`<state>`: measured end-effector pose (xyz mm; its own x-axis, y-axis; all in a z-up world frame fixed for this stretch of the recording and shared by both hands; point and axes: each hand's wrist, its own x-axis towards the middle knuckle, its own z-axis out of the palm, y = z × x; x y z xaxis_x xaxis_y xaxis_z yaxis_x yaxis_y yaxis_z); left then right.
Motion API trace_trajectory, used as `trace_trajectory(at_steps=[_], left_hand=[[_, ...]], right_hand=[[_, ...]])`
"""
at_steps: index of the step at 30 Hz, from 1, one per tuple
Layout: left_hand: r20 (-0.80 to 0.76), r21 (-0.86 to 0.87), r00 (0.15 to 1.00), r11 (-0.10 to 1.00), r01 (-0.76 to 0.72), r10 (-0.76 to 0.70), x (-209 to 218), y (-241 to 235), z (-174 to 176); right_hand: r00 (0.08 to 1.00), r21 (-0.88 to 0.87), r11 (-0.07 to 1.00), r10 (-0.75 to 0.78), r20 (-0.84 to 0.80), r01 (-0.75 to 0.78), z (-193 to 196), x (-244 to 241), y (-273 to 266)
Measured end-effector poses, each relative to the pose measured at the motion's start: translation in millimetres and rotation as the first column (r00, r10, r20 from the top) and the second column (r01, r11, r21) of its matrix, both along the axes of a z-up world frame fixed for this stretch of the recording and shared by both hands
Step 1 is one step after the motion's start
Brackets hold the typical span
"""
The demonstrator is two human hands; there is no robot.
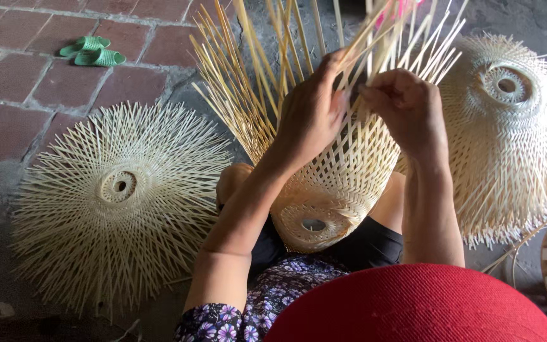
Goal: The person weaves a conical basket by hand, interlacing thin bamboo strips through a pre-formed frame. The hands repeatedly pass strips over and under the vertical ribs to build up the basket wall.
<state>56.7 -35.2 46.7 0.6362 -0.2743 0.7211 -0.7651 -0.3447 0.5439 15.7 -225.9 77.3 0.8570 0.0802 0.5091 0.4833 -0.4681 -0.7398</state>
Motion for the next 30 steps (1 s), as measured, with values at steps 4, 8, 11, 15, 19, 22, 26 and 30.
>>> trace_trajectory(at_steps=[4, 8, 11, 15, 19, 22, 26, 30], left_hand=[[0.052, -0.039, 0.996, 0.996, 0.077, -0.075, 15.9, -14.2, 0.3], [0.329, -0.135, 0.926, 0.961, 0.240, -0.185, 13.3, -7.9, -3.9], [0.053, -0.084, 0.981, 0.979, 0.188, -0.184, 3.1, 1.6, -6.4], [0.046, -0.104, 0.990, 0.985, 0.138, -0.134, -7.5, 5.0, -5.5], [0.058, -0.159, 0.998, 0.987, 0.033, -0.024, -27.3, 18.3, -1.8], [-0.019, -0.127, 1.000, 0.992, -0.017, 0.015, -48.5, 37.2, -20.5], [-0.006, -0.137, 1.000, 0.991, -0.009, 0.008, -54.4, 39.3, -51.2], [0.051, -0.125, 0.999, 0.992, -0.012, 0.018, -54.6, 37.7, -60.6]], right_hand=[[0.993, 0.281, 0.952, 0.122, 0.004, -0.118, -8.7, 1.0, -8.5], [0.997, 0.254, 0.965, 0.077, -0.029, -0.067, -8.0, 1.6, -7.4], [0.997, 0.119, 0.992, -0.043, 0.071, 0.034, -4.9, -5.9, 7.4], [0.979, -0.160, 0.976, -0.120, 0.166, 0.146, -1.5, -12.5, 15.4], [0.944, -0.243, 0.949, -0.122, 0.306, 0.201, -0.1, -21.0, 7.6], [0.908, -0.111, 0.964, -0.186, 0.375, 0.244, 8.8, -34.2, 5.2], [0.896, -0.474, 0.844, -0.019, 0.443, 0.252, 18.7, -32.3, 28.0], [0.967, -0.626, 0.748, -0.081, 0.240, 0.218, 22.1, 4.9, 41.7]])
